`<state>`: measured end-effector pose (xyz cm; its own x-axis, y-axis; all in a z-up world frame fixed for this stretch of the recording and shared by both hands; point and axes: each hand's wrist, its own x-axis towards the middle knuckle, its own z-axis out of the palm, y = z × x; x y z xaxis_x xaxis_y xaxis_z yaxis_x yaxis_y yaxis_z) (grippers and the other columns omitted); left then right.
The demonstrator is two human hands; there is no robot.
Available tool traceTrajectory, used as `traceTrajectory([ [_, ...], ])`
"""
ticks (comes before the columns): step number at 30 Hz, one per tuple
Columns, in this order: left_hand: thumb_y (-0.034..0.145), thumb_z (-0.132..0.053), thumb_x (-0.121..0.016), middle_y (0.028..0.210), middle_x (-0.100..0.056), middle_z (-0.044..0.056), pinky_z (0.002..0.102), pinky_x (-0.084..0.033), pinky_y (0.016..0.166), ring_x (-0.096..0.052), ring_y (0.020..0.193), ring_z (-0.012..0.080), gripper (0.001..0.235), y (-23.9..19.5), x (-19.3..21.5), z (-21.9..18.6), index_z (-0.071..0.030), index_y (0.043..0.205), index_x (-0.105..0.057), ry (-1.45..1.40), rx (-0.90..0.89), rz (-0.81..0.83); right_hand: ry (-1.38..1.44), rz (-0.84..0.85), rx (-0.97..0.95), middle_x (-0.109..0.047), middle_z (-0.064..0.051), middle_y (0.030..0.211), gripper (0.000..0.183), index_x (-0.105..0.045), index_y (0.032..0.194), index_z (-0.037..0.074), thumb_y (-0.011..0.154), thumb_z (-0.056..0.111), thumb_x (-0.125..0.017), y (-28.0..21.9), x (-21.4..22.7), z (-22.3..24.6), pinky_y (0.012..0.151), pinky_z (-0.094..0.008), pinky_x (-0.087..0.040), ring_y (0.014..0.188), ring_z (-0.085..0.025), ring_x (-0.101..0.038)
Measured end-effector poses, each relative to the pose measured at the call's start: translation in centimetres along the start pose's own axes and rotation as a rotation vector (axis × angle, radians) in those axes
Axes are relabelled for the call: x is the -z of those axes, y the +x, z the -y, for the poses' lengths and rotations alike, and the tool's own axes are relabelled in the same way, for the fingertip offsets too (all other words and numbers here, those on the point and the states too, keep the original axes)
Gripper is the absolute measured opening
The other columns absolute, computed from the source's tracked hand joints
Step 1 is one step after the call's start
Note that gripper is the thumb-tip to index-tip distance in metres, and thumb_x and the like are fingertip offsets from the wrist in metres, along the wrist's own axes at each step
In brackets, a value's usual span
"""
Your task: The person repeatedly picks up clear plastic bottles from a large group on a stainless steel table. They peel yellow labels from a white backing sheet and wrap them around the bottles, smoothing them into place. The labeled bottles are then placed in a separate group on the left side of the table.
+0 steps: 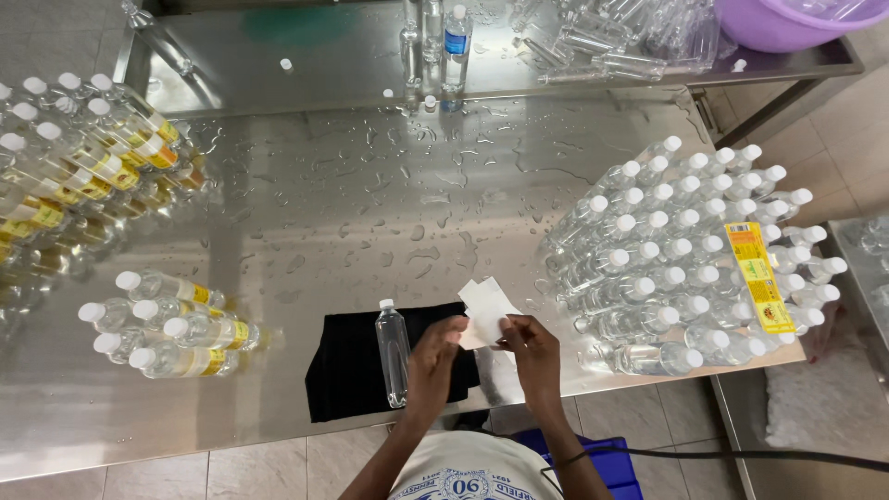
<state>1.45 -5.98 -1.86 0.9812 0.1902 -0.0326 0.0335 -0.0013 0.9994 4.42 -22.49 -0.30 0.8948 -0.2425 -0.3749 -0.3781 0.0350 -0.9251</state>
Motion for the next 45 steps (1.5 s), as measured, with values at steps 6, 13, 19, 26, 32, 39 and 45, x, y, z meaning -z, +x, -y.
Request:
traceTrajectory([
  [6,0.101,-0.048,-0.065,0.167,-0.055,0.009,0.037,-0.051,0.109,-0.063,0.126,0.0182,0.077,-0.9,-2.6,1.0,-0.014,0.165,-0.041,-0.212,0.128,0.364,-0.009,0.04,0.196,-0.082,-0.008,0.106,0.021,-0.084,0.116,0.003,0.1,0.013,-0.076,-2.7,-0.4,-0.5,0.085,-0.03,-0.061,0.093,-0.019,-0.077],
  [13,0.115,-0.032,-0.057,0.079,-0.053,-0.007,0.028,-0.038,0.07,-0.042,0.076,0.0052,0.033,1.6,-4.6,2.6,-0.01,0.095,-0.072,-0.215,0.177,0.141,0.157,0.078,0.055,-0.08,-0.017,0.1,0.023,-0.086,0.113,-0.007,0.094,0.004,-0.079,-1.9,1.1,-0.6,0.088,-0.036,-0.071,0.139,-0.027,-0.072],
  [19,0.113,-0.025,-0.059,0.122,-0.073,0.021,0.048,-0.07,0.085,-0.076,0.103,0.036,0.043,7.8,-6.1,13.3,0.004,0.143,-0.066,-0.422,0.762,-0.26,0.647,-0.292,0.037,-0.07,-0.01,0.107,0.019,-0.068,0.121,0.002,0.104,0.011,-0.072,1.7,10.5,-6.2,0.078,-0.033,-0.061,0.092,-0.023,-0.071],
  [26,0.12,-0.027,-0.048,0.085,-0.072,0.006,0.037,-0.043,0.063,-0.06,0.07,0.0178,0.042,10.5,-8.6,19.1,-0.005,0.103,-0.08,-0.161,0.558,-0.259,0.582,-0.547,0.247,-0.066,0.0,0.099,0.014,-0.067,0.121,0.009,0.11,0.017,-0.069,-0.8,16.5,-0.4,0.086,-0.035,-0.068,0.09,-0.007,-0.063],
  [32,0.111,-0.049,-0.062,0.152,-0.048,0.032,0.064,-0.036,0.128,-0.046,0.151,0.051,0.071,6.6,-9.2,10.1,0.002,0.159,-0.048,0.144,0.204,0.135,0.04,-0.168,0.266,-0.076,-0.029,0.12,0.029,-0.077,0.13,-0.002,0.105,-0.001,-0.063,-1.0,12.9,2.7,0.098,-0.057,-0.067,0.104,-0.04,-0.081],
  [39,0.093,-0.043,-0.073,0.12,-0.078,0.013,0.05,-0.064,0.095,-0.076,0.103,0.0286,0.055,3.3,-1.7,1.7,-0.005,0.133,-0.071,-0.589,0.761,0.378,-0.481,0.593,0.559,-0.08,-0.003,0.134,0.022,-0.083,0.12,0.014,0.103,0.013,-0.069,-2.2,6.9,4.1,0.109,-0.036,-0.061,0.13,-0.021,-0.074],
  [45,0.095,-0.022,-0.08,0.116,-0.077,0.013,0.043,-0.063,0.095,-0.074,0.104,0.027,0.032,0.7,4.3,6.3,-0.009,0.122,-0.069,-0.66,0.764,0.013,-0.427,0.666,0.48,-0.074,-0.007,0.145,0.031,-0.082,0.124,0.015,0.094,0.008,-0.081,0.7,4.1,0.5,0.103,-0.036,-0.068,0.136,-0.023,-0.07],
])
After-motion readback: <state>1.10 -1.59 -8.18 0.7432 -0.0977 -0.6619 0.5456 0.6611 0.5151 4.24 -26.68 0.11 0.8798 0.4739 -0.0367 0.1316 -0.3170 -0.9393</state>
